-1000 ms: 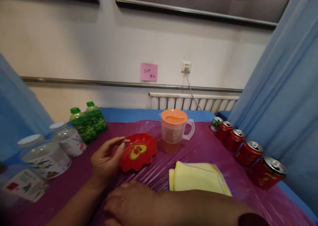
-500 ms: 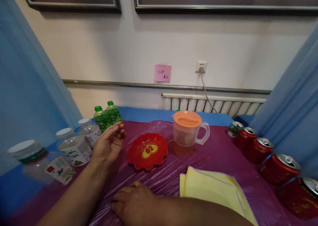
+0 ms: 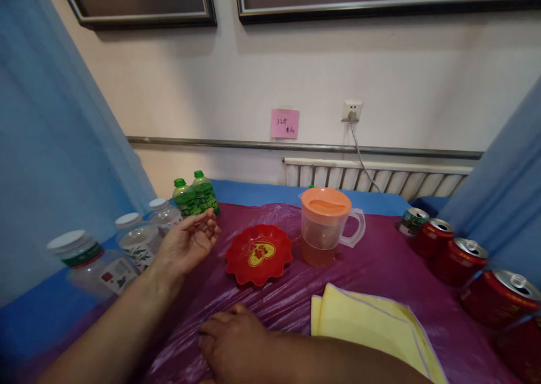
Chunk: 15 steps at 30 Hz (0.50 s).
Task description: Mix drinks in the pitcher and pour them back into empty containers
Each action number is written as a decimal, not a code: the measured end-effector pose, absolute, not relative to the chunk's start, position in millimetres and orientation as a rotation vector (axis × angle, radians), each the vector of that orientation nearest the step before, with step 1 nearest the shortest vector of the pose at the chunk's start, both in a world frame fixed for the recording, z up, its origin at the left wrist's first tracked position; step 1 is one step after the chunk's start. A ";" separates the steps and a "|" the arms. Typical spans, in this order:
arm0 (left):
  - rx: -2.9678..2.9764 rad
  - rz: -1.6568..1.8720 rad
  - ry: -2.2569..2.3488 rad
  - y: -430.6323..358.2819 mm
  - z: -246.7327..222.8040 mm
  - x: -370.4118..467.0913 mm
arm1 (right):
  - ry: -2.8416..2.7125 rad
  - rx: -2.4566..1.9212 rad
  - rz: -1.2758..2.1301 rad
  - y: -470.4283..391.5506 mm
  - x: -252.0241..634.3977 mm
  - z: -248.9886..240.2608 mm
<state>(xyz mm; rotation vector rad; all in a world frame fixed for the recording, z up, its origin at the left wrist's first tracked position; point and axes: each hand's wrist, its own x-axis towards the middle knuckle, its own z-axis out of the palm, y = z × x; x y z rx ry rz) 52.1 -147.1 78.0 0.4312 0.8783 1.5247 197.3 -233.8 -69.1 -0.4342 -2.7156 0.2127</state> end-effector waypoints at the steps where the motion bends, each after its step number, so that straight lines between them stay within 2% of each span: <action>1: 0.487 1.505 0.927 -155.6 73.0 50.8 | -2.720 -0.434 0.227 -234.6 197.5 -68.5; 6: 1.281 1.541 1.431 -219.9 36.2 29.7 | -2.656 -0.465 0.282 -241.1 201.7 -60.4; 9: 1.706 1.850 1.928 -251.6 20.8 0.5 | -2.496 -0.434 0.277 -244.4 205.2 -54.5; 12: 1.677 2.090 2.335 -262.5 18.8 -34.6 | -2.295 -0.324 0.262 -246.3 208.2 -49.7; 15: 1.307 1.945 2.555 -255.6 20.0 -67.8 | -2.181 -0.256 0.275 -247.2 211.0 -43.6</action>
